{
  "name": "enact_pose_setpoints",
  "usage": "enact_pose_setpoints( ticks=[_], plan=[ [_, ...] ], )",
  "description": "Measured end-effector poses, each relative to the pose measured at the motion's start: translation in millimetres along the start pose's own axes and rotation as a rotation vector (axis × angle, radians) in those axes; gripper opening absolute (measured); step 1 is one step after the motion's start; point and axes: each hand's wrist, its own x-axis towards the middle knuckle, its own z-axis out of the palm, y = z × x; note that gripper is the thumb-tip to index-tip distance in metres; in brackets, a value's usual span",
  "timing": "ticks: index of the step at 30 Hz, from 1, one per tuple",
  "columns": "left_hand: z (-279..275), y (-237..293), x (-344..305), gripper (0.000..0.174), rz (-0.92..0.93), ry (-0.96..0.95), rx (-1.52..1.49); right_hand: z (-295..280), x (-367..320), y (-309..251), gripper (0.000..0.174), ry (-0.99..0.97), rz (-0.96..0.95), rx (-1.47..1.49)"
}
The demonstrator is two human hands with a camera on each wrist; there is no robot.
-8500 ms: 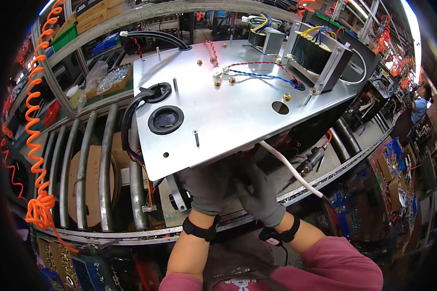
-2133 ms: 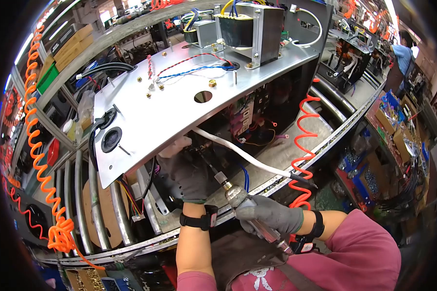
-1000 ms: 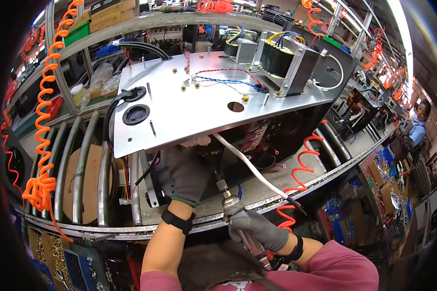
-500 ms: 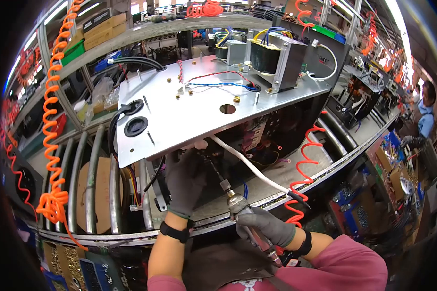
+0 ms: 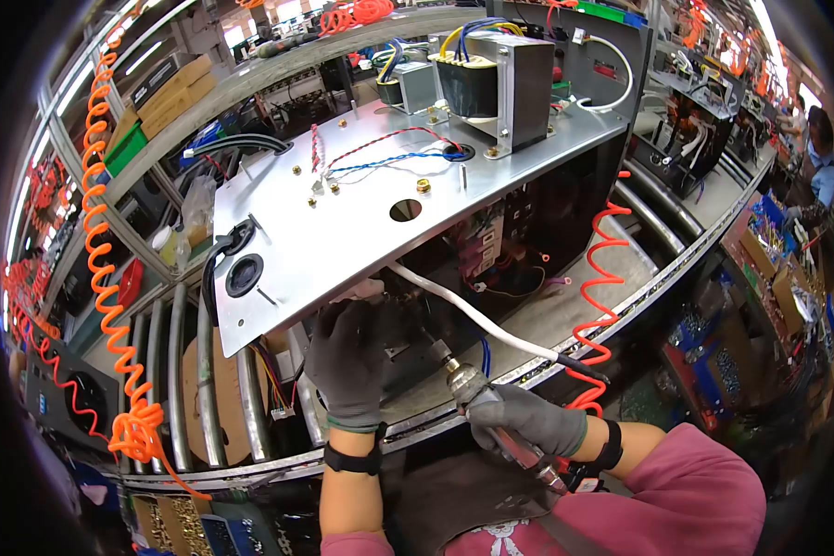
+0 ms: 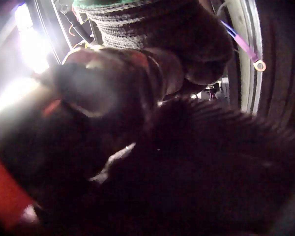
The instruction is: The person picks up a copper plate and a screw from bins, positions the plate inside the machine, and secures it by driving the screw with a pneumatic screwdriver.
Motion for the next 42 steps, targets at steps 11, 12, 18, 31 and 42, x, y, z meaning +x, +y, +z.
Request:
enact_pose_setpoints(
  ticks=[11,12,18,31,42],
  plan=[
    [39,10,-30,0.038,-0.184,0.158,-0.215,1,2,-1,0.033,-0.068,-0.043,-0.001],
    [41,12,-30,0.042,-0.206,0.147,-0.272,3,1,-3,0.033,-0.065,-0.047,0.004],
    [38,3,-31,0.051,-0.218,0.043,-0.365,4,1,-3,0.036,-0.023,-0.010,-0.036],
    [-18,11,11,0.026,-0.324,0.048,-0.600,6,4,0,0.063,0.116,0.017,-0.121],
    [-3,23,4,0.034,-0.403,-0.096,-0.906,-3,8,-14,0.049,-0.058,-0.066,-0.341]
  ],
)
